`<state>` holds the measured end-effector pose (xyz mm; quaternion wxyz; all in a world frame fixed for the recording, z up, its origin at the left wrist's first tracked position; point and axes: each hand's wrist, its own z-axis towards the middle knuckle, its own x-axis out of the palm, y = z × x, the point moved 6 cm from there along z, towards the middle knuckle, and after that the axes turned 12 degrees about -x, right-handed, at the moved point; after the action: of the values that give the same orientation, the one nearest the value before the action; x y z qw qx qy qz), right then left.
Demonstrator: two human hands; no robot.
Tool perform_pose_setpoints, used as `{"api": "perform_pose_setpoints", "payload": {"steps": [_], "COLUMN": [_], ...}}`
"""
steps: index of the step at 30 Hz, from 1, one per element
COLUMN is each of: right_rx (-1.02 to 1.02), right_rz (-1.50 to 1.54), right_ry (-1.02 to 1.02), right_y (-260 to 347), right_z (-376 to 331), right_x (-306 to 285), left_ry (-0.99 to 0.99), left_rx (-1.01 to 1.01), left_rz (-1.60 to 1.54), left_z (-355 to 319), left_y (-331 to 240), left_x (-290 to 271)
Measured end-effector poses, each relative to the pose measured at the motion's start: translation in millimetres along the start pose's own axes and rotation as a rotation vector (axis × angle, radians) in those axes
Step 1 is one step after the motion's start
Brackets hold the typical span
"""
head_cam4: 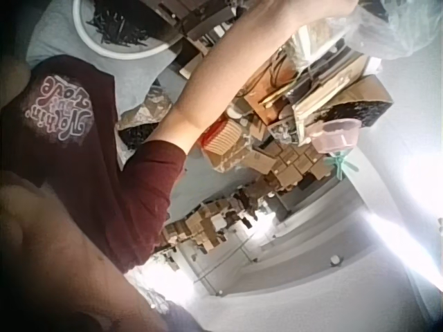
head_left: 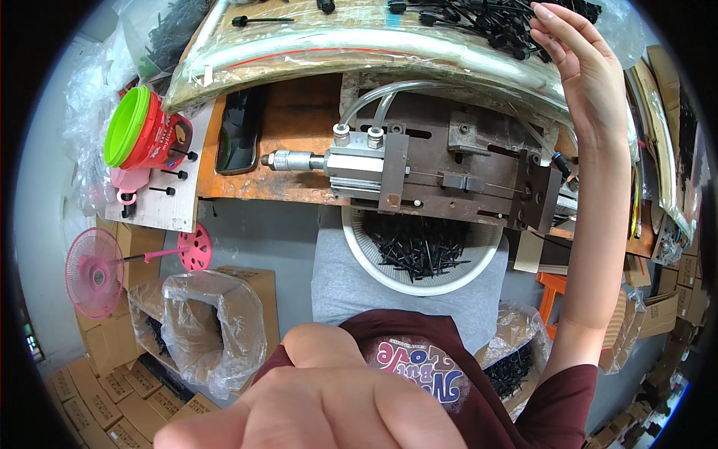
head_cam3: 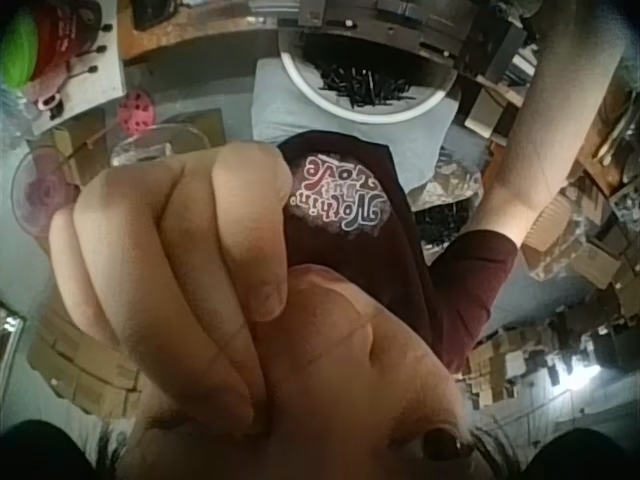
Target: Assembling small black plastic components using a pneumatic press machine at a workshop bench.
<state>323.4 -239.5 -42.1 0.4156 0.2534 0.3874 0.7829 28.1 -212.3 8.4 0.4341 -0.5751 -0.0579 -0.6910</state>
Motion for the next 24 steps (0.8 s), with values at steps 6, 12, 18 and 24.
{"api": "perform_pose_setpoints", "payload": {"steps": [6,12,18,24], "right_rx": [-0.055,0.054,0.368,0.423], "right_rz": [0.116,0.093,0.116,0.180], "right_ry": [0.030,0.096,0.307,0.372], "right_y": [10,21,33,33], "right_z": [-2,-30,-123,-163], "right_x": [-7,-22,-1,7], "left_ry": [-0.095,-0.094,0.137,0.195], "left_rx": [0.094,-0.014,0.116,-0.296], "left_rz": [0.141,0.687,1.557,1.623], "left_z": [-7,0,8,-3], "left_y": [-1,38,58,90], "left_x": [-9,-99,-95,-107]}}
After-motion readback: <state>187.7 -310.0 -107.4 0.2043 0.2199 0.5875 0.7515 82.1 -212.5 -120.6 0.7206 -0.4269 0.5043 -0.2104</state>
